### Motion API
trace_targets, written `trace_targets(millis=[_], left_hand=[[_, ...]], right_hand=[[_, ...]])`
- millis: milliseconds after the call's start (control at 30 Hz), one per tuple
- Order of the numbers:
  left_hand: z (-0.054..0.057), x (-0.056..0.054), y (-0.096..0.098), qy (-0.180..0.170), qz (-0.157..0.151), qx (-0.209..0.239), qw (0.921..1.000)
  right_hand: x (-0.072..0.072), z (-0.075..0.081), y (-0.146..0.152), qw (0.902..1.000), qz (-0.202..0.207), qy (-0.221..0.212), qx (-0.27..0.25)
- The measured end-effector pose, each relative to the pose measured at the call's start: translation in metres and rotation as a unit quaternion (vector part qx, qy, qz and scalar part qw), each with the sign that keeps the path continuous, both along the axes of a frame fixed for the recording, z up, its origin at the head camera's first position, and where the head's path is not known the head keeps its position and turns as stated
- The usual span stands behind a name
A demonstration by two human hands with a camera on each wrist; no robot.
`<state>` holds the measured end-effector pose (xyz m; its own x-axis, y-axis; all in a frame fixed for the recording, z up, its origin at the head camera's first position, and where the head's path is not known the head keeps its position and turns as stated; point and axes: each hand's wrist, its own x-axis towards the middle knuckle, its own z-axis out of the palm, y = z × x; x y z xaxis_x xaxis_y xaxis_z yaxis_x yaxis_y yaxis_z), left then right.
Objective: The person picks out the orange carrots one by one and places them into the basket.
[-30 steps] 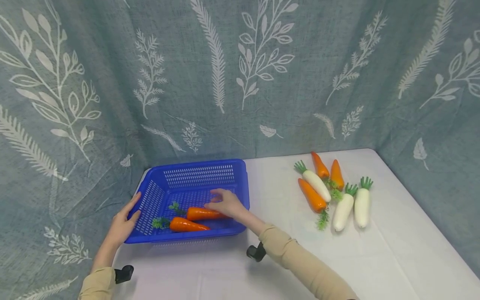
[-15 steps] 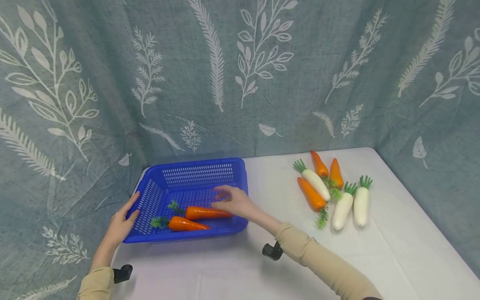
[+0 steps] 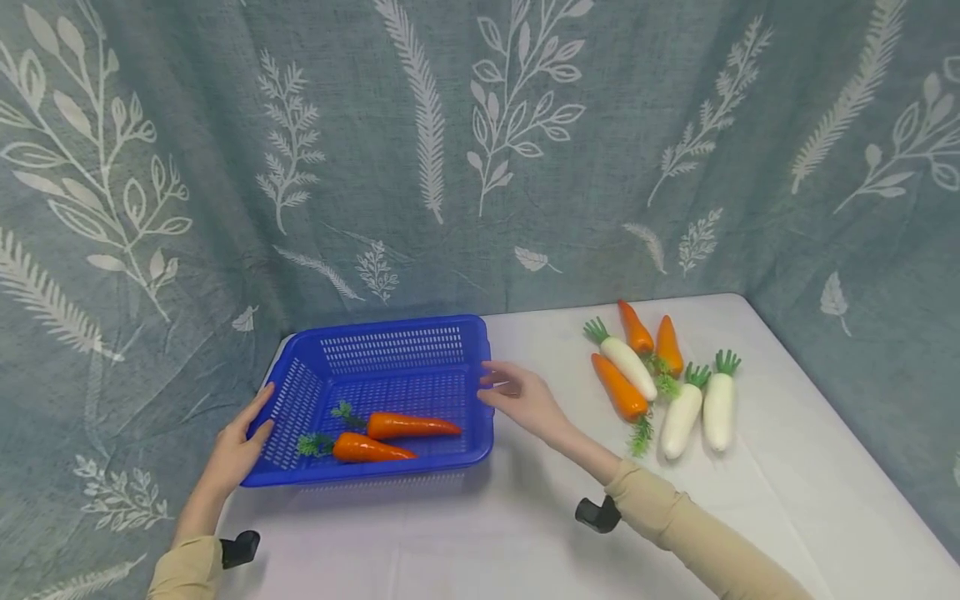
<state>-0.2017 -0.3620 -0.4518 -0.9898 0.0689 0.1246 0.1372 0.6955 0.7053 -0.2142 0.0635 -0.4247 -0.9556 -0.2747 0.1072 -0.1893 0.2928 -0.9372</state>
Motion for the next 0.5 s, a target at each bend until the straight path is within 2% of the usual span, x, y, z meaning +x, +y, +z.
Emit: trace_targets(millis=[200, 367, 500], left_hand=[[0.002, 0.001, 0.001, 0.000, -0.001, 0.001, 1.0000], [0.003, 0.001, 0.002, -0.003, 0.000, -0.001, 1.0000], [0.003, 0.002, 0.001, -0.002, 0.001, -0.002, 1.0000]], right_hand=[[-0.001, -0.009, 0.023, 0.9985, -0.051, -0.012, 0.016], [-0.003, -0.018, 0.042, 0.9969, -0.067, -0.005, 0.041], [-0.004, -0.023, 0.058, 0.9943, -0.079, -0.015, 0.070]])
